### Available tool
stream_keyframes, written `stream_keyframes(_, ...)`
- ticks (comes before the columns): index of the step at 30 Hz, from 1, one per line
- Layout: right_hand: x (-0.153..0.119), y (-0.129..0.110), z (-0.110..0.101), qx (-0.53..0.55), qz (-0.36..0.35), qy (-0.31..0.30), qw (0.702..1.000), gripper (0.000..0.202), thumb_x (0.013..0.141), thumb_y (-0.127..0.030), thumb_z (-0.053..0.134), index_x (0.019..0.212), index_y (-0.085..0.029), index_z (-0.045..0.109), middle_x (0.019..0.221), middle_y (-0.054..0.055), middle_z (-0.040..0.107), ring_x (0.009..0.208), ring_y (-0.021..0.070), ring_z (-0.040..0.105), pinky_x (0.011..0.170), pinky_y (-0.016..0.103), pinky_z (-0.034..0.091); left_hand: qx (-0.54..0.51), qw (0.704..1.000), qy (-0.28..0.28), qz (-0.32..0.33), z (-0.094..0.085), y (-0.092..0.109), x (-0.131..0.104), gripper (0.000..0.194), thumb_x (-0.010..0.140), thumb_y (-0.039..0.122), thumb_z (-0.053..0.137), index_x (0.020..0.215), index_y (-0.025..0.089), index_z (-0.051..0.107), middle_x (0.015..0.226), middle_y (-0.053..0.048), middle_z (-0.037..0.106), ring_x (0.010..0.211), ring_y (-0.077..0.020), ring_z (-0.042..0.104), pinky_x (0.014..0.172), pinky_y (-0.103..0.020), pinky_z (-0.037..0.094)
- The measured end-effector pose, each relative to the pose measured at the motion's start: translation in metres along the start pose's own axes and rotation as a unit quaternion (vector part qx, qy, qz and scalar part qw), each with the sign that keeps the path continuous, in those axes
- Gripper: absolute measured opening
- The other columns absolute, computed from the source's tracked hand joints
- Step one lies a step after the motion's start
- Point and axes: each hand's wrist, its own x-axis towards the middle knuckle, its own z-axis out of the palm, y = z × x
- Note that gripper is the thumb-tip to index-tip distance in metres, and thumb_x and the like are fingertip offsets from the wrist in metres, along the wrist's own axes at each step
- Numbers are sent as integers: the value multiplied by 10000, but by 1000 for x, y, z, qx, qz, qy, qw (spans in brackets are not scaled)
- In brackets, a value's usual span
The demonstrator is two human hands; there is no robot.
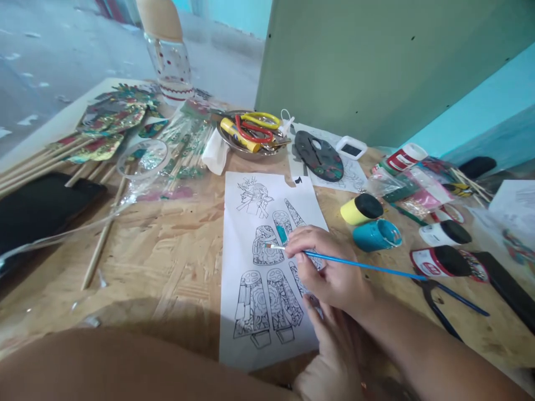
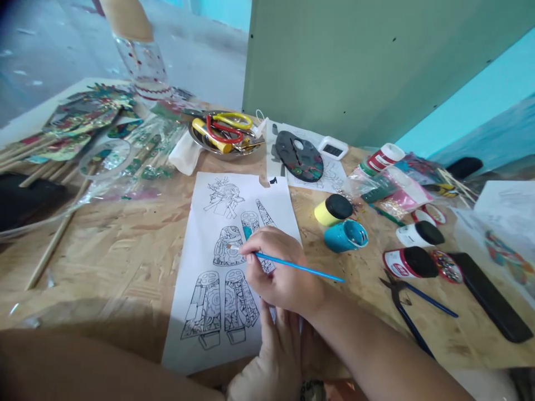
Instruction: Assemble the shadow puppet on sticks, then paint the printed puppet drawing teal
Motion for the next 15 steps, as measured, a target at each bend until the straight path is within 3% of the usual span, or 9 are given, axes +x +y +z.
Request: stream_keyframes(15, 2, -2, 3, -47, -25, -11, 999, 160, 844, -76, 506, 893, -197, 598, 789, 35, 662, 836, 181, 647, 757, 344, 544, 9, 1000, -6, 12, -9, -7, 4, 415, 924, 410, 578, 1270, 181, 561, 1290, -100, 591, 1122, -241, 602, 924, -485, 539)
